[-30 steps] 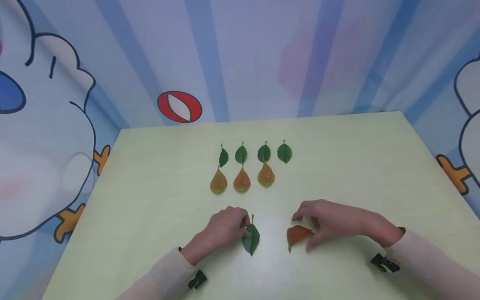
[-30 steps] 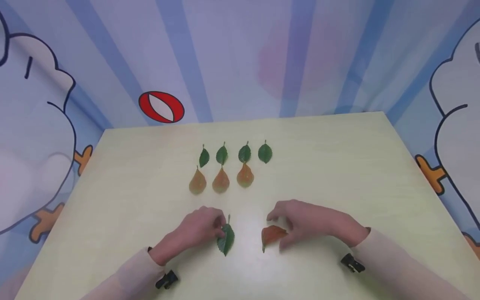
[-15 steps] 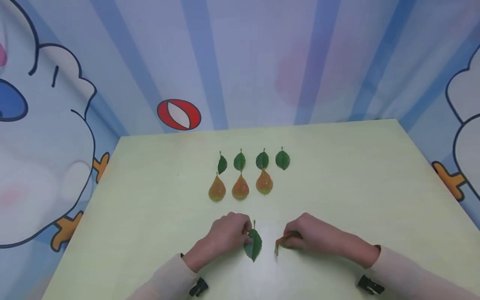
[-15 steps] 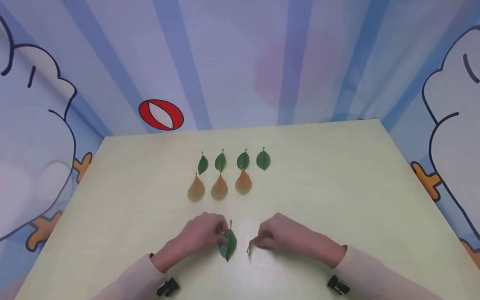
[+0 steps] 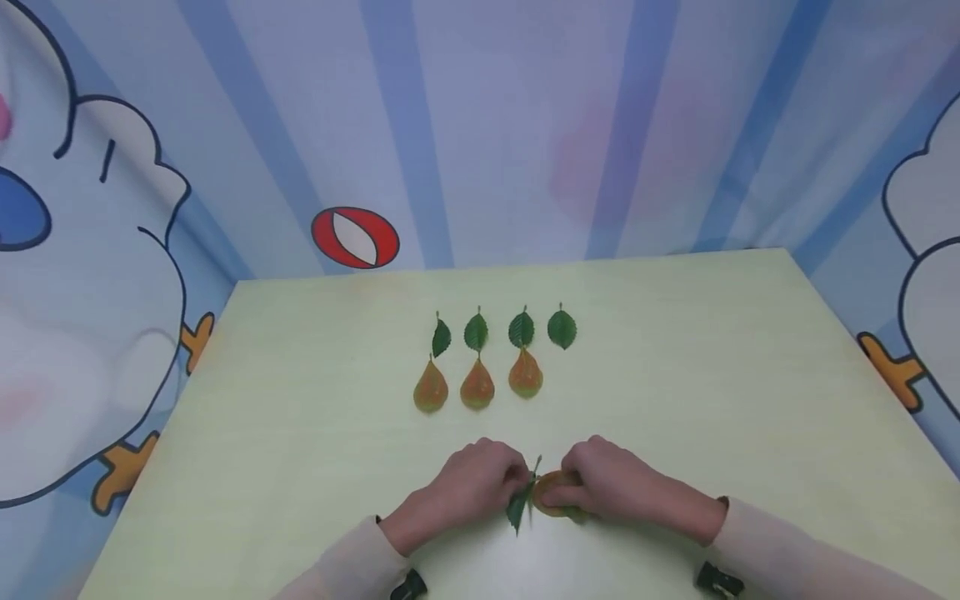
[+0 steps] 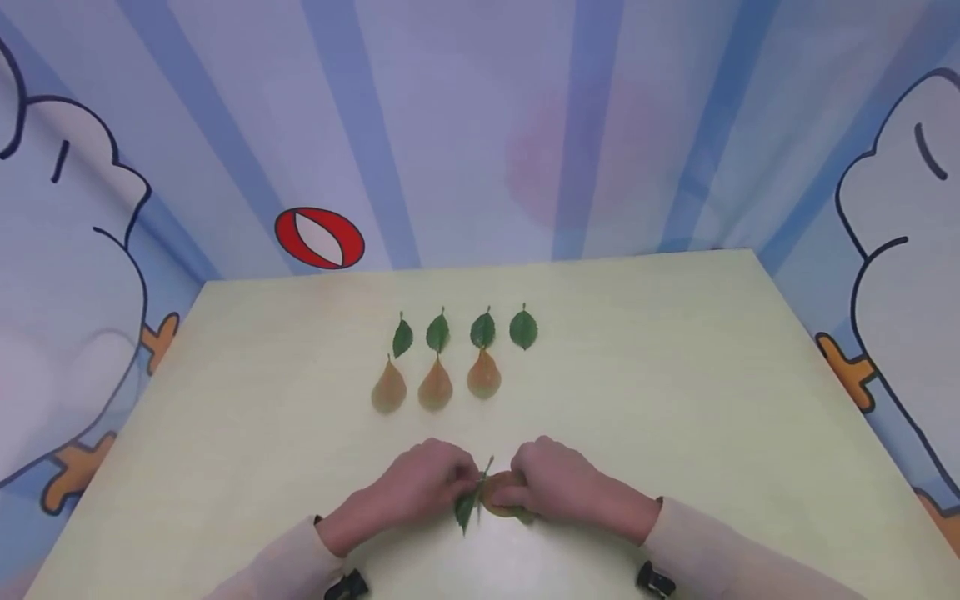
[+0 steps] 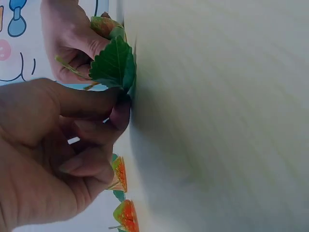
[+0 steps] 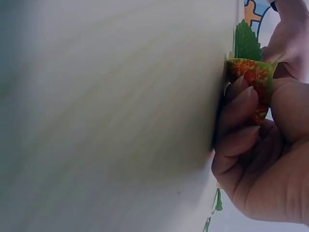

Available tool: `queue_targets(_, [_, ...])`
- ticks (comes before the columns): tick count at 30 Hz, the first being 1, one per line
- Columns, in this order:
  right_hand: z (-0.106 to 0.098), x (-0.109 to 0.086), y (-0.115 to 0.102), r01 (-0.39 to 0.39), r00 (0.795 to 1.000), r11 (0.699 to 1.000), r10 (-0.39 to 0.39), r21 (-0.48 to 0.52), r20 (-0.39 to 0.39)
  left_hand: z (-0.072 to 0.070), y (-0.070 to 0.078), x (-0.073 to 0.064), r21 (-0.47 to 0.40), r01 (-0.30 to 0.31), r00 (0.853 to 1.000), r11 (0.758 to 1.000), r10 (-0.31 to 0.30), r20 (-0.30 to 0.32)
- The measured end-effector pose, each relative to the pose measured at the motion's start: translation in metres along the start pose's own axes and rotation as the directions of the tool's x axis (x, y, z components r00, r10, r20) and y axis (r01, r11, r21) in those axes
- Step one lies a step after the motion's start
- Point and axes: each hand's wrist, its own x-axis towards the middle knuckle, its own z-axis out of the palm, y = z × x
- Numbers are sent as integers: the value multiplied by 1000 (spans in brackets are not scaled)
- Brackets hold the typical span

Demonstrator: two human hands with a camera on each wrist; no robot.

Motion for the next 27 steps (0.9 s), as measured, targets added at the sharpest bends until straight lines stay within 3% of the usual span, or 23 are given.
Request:
queue_targets(9, [-5, 3, -3, -52, 999, 997, 52, -56, 0, -4, 2, 2, -62, -24, 999, 998, 27, 38])
queue_targets(16, [-10, 2, -2, -80, 997, 995, 81, -58, 17, -8, 2, 5, 4, -32, 998, 999, 32, 52])
queue_targets(27, [-14, -2, 1, 18, 1000, 1000, -18, -5, 15, -2, 5, 1, 61, -57, 998, 996, 56, 22])
